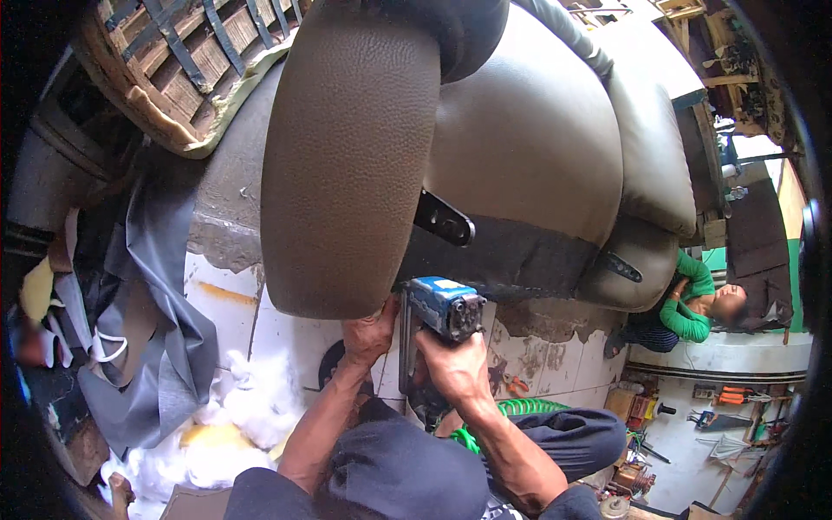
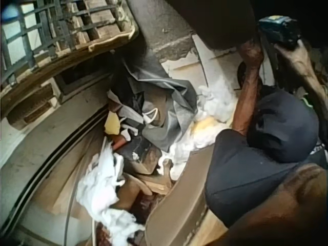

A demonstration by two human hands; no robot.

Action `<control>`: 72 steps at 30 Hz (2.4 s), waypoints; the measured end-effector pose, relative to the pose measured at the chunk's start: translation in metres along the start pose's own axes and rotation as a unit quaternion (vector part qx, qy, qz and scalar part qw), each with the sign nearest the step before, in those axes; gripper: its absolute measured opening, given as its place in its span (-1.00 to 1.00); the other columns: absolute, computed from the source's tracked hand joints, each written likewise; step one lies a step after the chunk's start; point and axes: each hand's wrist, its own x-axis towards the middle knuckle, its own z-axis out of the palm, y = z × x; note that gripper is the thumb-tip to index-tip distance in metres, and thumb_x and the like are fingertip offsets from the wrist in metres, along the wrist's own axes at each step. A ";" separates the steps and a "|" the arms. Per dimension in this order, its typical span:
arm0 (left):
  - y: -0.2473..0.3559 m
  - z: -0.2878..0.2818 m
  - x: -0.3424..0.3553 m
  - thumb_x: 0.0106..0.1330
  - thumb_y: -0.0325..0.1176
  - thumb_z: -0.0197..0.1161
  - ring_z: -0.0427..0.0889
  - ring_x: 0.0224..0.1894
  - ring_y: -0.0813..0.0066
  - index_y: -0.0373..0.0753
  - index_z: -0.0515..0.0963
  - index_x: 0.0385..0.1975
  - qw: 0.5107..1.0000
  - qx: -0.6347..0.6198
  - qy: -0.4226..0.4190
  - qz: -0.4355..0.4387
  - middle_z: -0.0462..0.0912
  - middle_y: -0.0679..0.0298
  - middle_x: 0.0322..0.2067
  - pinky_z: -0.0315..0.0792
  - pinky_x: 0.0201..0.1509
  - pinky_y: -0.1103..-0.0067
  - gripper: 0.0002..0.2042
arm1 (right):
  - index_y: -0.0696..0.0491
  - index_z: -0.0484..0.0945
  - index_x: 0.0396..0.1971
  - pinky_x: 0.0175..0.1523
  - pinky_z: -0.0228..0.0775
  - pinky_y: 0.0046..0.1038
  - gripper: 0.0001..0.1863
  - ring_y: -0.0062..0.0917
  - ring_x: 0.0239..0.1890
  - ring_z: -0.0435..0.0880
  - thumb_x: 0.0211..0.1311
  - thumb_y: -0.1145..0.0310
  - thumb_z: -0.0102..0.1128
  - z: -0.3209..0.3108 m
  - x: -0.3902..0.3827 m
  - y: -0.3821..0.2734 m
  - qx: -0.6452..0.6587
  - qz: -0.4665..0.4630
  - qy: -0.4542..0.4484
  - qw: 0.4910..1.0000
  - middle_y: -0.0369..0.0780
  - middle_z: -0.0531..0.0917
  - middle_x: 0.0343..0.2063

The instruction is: The person stuffs batting into the armrest of a chair, secures the leather fabric using a pneumatic stapler, and trims the excess material with a pair of scissors and a utility knife.

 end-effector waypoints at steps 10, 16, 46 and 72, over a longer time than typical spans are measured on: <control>0.009 -0.004 0.006 0.30 -0.35 0.31 0.71 -0.22 0.08 -0.25 0.69 -0.30 0.998 -0.011 0.043 0.038 0.73 0.11 -0.35 0.50 -0.11 0.30 -0.88 | 0.23 0.68 -0.20 -0.08 0.56 -0.29 -0.57 -0.38 -0.26 0.78 0.14 0.13 0.35 -0.001 -0.002 -0.019 -0.023 -0.020 -0.028 0.999 -0.01 0.75 -0.39; 0.053 -0.004 0.015 0.37 -0.26 0.30 0.68 -0.32 0.17 -0.33 0.66 -0.41 0.998 0.033 0.015 -0.051 0.70 0.10 -0.42 0.47 -0.20 0.34 -0.76 | 0.19 0.66 -0.36 -0.44 0.49 -0.46 -0.77 -0.57 -0.63 0.66 0.18 0.30 0.29 -0.020 -0.022 0.011 0.045 -0.009 0.024 0.999 -0.25 0.67 -0.66; 0.061 0.053 -0.004 0.41 0.04 0.27 0.57 -0.34 0.59 -0.32 0.72 -0.24 0.912 -0.206 -0.147 -0.323 0.74 0.32 -0.34 0.47 -0.16 0.53 -0.56 | 0.17 0.65 -0.45 -0.48 0.51 -0.44 -0.80 -0.59 -0.65 0.66 0.16 0.32 0.28 -0.064 -0.019 0.054 0.174 0.026 0.057 0.983 -0.28 0.64 -0.70; 0.055 0.016 0.036 0.13 -0.55 0.27 0.55 -0.51 0.14 -0.22 0.66 -0.14 0.908 0.279 -0.080 0.302 0.50 0.16 -0.49 0.43 -0.44 0.31 -0.73 | 0.12 0.57 0.01 -0.31 0.53 -0.50 -0.66 -0.65 -0.50 0.64 0.29 0.34 0.33 -0.226 -0.083 0.015 0.241 -0.088 0.121 0.959 -0.29 0.66 -0.46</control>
